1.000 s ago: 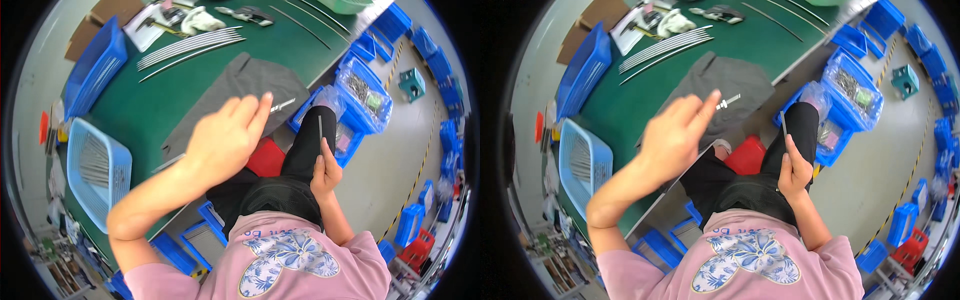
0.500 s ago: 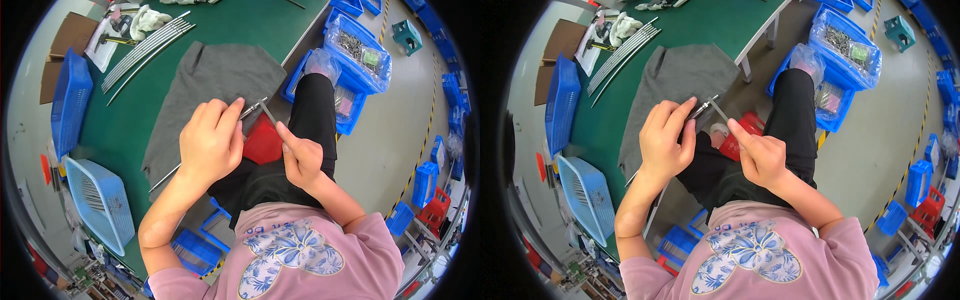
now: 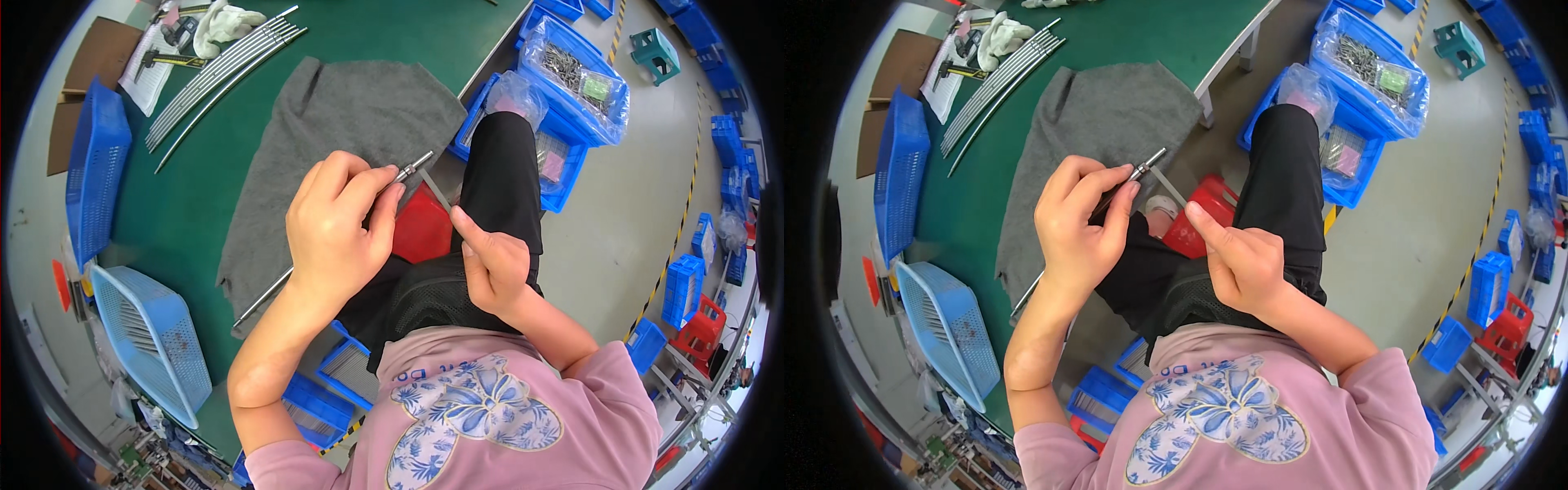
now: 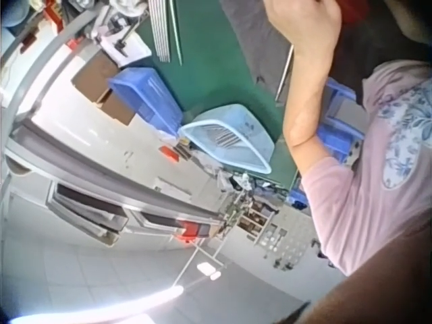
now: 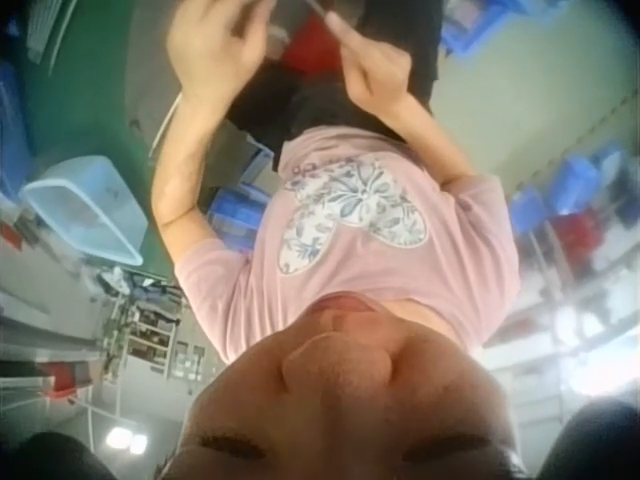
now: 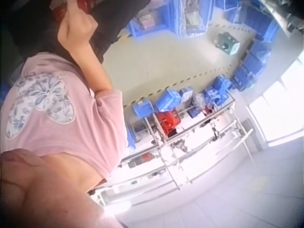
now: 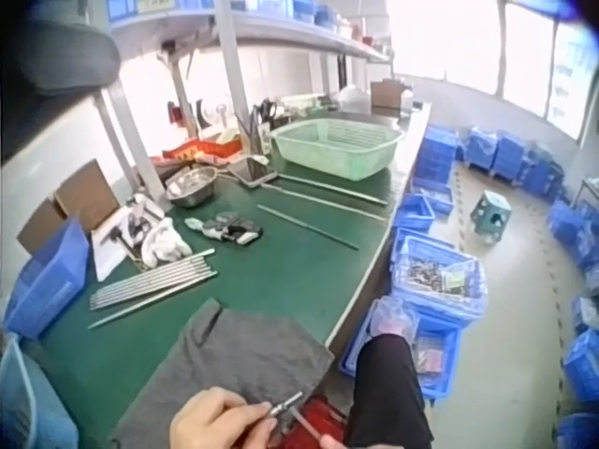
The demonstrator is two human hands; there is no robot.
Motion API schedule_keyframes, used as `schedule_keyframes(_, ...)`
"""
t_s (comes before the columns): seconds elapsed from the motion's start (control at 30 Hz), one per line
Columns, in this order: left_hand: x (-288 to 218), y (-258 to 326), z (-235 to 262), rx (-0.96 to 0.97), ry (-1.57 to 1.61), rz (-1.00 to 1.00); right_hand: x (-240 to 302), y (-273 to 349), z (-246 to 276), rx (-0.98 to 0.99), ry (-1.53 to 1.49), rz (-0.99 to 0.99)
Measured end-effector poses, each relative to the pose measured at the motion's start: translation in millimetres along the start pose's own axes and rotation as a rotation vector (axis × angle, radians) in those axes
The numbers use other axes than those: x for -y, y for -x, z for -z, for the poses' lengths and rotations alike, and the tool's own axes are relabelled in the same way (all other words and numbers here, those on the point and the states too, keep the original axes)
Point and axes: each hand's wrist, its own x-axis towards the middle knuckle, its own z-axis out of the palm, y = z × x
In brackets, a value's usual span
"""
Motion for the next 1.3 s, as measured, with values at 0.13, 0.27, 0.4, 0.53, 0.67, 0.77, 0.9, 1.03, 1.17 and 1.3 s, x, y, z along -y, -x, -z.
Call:
schedule_keyframes(0.13, 0, -1, -1, 0.003, 0.006, 0.008, -3, 1, -3, -0.010, 0.006, 0.019)
schedule_keyframes(0.27, 0, -1, -2, -0.007, 0.021, 0.005, -7, 4, -9, -0.034, 0.026, 0.046)
schedule_keyframes(0.4, 4, -3, -4, 0.018, 0.059, -0.023, -9, 4, -14, 0.011, 0.106, 0.044)
schedule_keyframes(0.53, 3, -5, -3, 0.034, 0.066, -0.068, -3, -27, -20, 0.005, 0.217, 0.068)
schedule_keyframes(0.67, 2, -5, -3, 0.035, 0.063, -0.044, -3, -11, -5, 0.088, 0.308, 0.057)
schedule_keyframes(0.77, 0, -3, -5, 0.051, 0.050, -0.065, 4, -35, -3, 0.101, 0.318, 0.072)
schedule_keyframes(0.9, 3, -4, -3, 0.041, 0.063, -0.061, 3, -32, -5, 0.118, 0.365, 0.098)
schedule_keyframes(1.03, 0, -2, -4, 0.061, 0.057, -0.069, 3, -24, 7, 0.163, 0.407, 0.111)
schedule_keyframes(1.17, 4, -4, -4, 0.040, 0.083, -0.051, 0, -31, -15, 0.058, 0.334, 0.122)
schedule_keyframes(1.3, 2, -7, -5, 0.053, 0.086, -0.052, -5, -6, -11, 0.087, 0.339, 0.042)
